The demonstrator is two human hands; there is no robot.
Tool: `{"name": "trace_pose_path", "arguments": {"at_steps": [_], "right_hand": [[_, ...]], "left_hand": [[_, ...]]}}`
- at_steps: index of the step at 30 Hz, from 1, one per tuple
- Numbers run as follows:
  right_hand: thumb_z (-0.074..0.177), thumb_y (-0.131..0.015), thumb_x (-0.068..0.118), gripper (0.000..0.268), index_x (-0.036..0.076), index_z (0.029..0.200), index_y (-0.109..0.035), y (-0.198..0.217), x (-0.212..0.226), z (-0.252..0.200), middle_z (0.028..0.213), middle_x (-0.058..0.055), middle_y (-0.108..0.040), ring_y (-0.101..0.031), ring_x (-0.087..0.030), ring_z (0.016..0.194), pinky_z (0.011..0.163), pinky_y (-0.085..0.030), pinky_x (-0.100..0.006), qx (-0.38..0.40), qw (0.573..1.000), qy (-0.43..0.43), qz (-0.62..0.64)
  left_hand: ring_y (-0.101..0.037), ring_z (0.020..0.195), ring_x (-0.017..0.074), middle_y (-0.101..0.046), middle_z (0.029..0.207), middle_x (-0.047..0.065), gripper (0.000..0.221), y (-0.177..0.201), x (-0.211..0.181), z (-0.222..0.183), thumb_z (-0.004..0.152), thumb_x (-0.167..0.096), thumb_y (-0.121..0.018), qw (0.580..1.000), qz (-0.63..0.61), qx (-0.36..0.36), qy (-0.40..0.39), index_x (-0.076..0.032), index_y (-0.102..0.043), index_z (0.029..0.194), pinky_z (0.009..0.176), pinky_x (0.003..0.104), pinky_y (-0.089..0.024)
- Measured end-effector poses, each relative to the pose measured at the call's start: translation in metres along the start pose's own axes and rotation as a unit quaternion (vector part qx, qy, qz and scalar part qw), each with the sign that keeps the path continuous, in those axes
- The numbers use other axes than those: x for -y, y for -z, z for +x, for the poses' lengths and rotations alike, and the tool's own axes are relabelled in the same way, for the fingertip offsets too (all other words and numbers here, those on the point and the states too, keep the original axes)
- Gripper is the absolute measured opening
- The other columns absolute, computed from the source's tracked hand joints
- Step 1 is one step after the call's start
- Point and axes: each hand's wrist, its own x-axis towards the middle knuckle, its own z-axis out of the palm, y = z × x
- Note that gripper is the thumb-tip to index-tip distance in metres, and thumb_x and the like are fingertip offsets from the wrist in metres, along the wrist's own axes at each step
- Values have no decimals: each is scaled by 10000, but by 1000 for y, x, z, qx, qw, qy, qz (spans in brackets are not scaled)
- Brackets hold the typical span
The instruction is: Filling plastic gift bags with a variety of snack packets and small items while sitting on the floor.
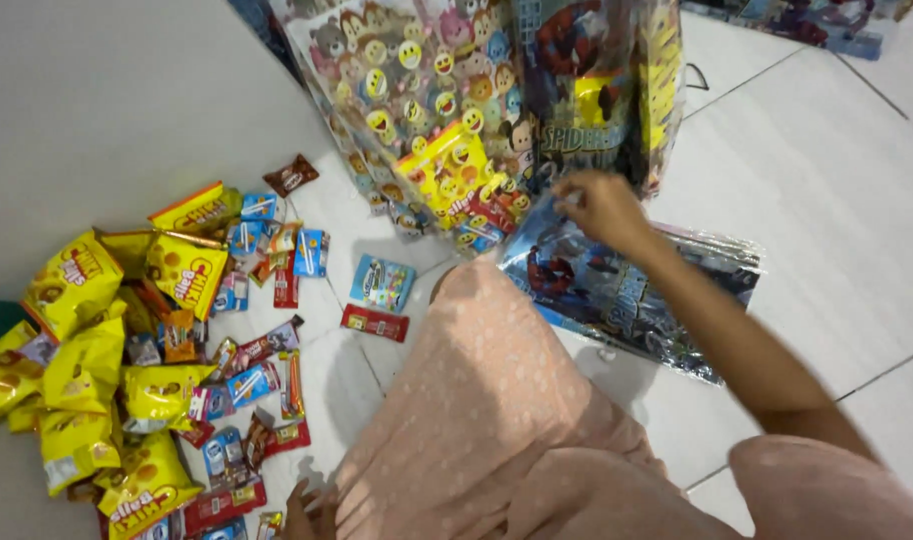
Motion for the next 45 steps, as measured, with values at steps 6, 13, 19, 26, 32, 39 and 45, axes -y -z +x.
{"name": "trace_pose_path", "arguments": {"at_steps": [6, 13, 19, 26, 32, 39, 45], "right_hand": [[747, -804, 3, 585, 66, 1295, -611, -118, -113, 0, 1274, -151, -622, -645, -380, 1003, 877, -515, -443, -161, 986, 23, 45], [713, -879, 82, 594, 68, 1250, -626, -124, -109, 16, 1158, -111, -680, -670, -312, 905, 780, -513, -430, -191, 981, 12, -1], [772, -862, 67, 204, 75, 916, -717, -122, -114, 23, 953, -80, -587, -605, -261, 747, 684, -503, -402, -202, 979, 8, -28], [803, -832, 44, 161, 100, 952, -815, -96, -107, 13, 944, -54, -640, -598, -255, 897, 771, -509, -387, -236, 964, 72, -94], [777, -914, 71, 217, 60, 889, -728, -71, -99, 12, 970, -75, -607, -568, -252, 886, 765, -498, -376, -261, 956, 91, -97], [847, -883, -76, 147, -12, 856, -751, 19, 16, 2, 913, -138, -741, -526, -180, 596, 544, -437, -306, -231, 962, 142, 23], [898, -762, -193, 127, -130, 1006, -739, 53, 143, -27, 963, -172, -737, -594, -156, 601, 543, -490, -245, -139, 933, 230, 241]], "left_hand": [[-737, 890, 340, -692, 1146, 230, 610, 12, -38, -27, 854, -101, -721, 1000, -3, 2, -14, -10, -521, 1422, 732, 424, -621], [-765, 950, 280, -717, 1149, 143, 589, 27, -79, -42, 900, -203, -705, 995, 87, 36, 37, -48, -524, 1438, 806, 387, -630], [-790, 944, 238, -753, 1163, 64, 587, 28, -85, -47, 918, -356, -664, 986, 161, 38, 31, -134, -533, 1445, 807, 380, -629], [-784, 988, 225, -759, 1160, 69, 556, 33, -108, -51, 924, -337, -667, 985, 166, 45, 31, -122, -552, 1424, 812, 376, -635], [-789, 992, 211, -745, 1186, 60, 526, 34, -110, -51, 927, -254, -682, 983, 169, 60, 42, -153, -550, 1426, 801, 371, -632], [-780, 972, 197, -735, 1206, 34, 545, 36, -110, -59, 946, -350, -623, 976, 213, 40, -8, -145, -522, 1440, 812, 353, -622], [-748, 999, 222, -739, 1201, -42, 523, 29, -109, -60, 896, -338, -655, 983, 180, 3, 26, -279, -576, 1410, 858, 383, -572]]}}
